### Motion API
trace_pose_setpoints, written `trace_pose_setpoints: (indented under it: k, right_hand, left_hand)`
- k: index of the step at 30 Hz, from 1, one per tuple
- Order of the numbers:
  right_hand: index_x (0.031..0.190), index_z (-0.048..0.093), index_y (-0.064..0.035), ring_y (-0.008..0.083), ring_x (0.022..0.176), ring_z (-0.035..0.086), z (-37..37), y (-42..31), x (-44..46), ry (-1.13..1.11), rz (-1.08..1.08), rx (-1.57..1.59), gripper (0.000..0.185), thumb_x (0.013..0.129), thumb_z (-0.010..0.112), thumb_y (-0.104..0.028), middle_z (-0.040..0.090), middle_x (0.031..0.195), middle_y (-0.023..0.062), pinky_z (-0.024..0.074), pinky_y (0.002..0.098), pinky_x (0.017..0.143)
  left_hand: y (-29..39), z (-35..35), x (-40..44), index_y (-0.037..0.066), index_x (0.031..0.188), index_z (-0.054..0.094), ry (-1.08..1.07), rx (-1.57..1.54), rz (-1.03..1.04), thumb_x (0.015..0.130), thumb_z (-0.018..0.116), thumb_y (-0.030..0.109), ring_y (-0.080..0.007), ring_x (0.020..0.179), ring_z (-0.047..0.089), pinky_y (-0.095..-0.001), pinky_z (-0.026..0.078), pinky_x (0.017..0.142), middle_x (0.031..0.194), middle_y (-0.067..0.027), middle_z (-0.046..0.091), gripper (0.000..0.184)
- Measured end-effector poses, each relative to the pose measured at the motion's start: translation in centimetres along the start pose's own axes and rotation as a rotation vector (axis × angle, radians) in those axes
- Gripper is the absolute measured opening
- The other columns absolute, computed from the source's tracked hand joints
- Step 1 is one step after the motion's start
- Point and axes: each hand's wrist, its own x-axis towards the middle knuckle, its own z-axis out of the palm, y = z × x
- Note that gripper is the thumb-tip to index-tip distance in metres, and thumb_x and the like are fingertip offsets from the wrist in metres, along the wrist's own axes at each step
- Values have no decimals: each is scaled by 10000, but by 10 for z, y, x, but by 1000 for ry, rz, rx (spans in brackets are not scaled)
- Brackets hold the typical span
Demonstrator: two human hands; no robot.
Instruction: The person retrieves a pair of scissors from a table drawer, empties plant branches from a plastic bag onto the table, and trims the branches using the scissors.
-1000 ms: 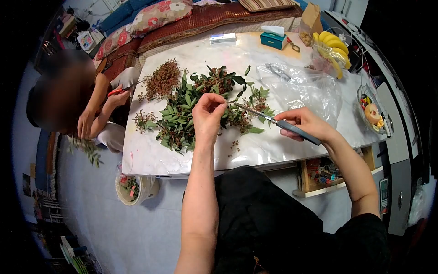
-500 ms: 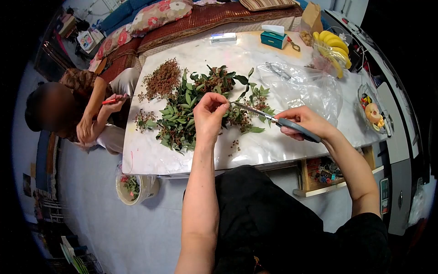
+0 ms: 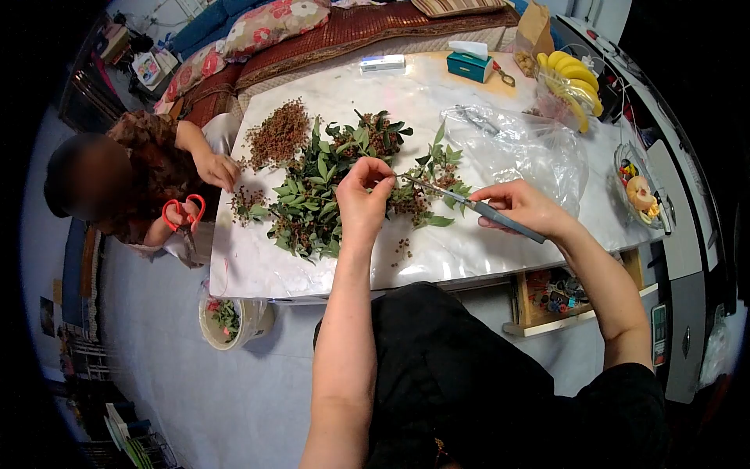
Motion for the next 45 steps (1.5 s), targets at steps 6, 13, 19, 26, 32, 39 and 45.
trace_pose_setpoints:
  k: [6, 13, 19, 26, 32, 39, 45]
  right_hand:
    - [1103, 646, 14, 65, 669, 558, -3, 9, 4, 64, -98, -186, 367, 795, 726, -169, 660, 747, 37, 445, 254, 601]
    - [1082, 641, 4, 121, 649, 577, 1, 9, 1, 133, -239, -331, 351, 761, 704, -122, 668, 758, 118, 466, 288, 632]
    - [1097, 629, -52, 368, 762, 637, 11, 20, -4, 179, -283, -615, 379, 731, 662, -145, 669, 846, 190, 507, 410, 709]
    - [1126, 609, -59, 385, 756, 624, 25, 31, -10, 287, -209, -847, 404, 736, 673, -142, 660, 818, 191, 495, 454, 708]
    - [1136, 591, -73, 383, 782, 624, 32, 47, -16, 396, -180, -781, 405, 744, 663, -145, 654, 836, 195, 485, 456, 701]
    - [1145, 575, -86, 373, 792, 627, 40, 77, -18, 564, -200, -606, 413, 742, 661, -112, 651, 864, 190, 486, 431, 700]
    - [1235, 552, -95, 346, 827, 645, 49, 113, -13, 755, -397, -596, 525, 721, 663, -107, 657, 955, 187, 507, 379, 725]
  left_hand:
    - [3, 5, -4, 1, 898, 591, -8, 201, 71, 782, 623, -99, -71, 724, 577, -217, 465, 685, 785, -8, 619, 156]
    - [-1, 8, -1, 10, 892, 594, 129, 274, 197, 768, 627, -100, -116, 695, 607, -232, 481, 658, 785, -49, 635, 169]
    - [-9, -5, 6, 37, 995, 578, 286, -401, -75, 810, 633, -84, -101, 833, 594, -239, 486, 733, 892, -26, 634, 228]
    - [-7, -13, 5, 103, 979, 559, 277, -787, -271, 842, 642, -38, -124, 815, 594, -238, 474, 701, 938, -22, 628, 214]
    - [-8, -19, 4, 123, 1010, 550, 270, -1006, -479, 871, 631, 14, -168, 852, 605, -286, 499, 738, 985, -23, 623, 194]
    - [-12, -22, 2, 100, 1021, 542, 141, -1349, -393, 784, 714, 14, -246, 960, 618, -338, 569, 753, 1017, -55, 617, 305]
    - [14, -55, -13, 101, 1041, 550, 159, -1340, -349, 783, 668, -69, -257, 914, 615, -347, 551, 744, 1019, -97, 635, 330]
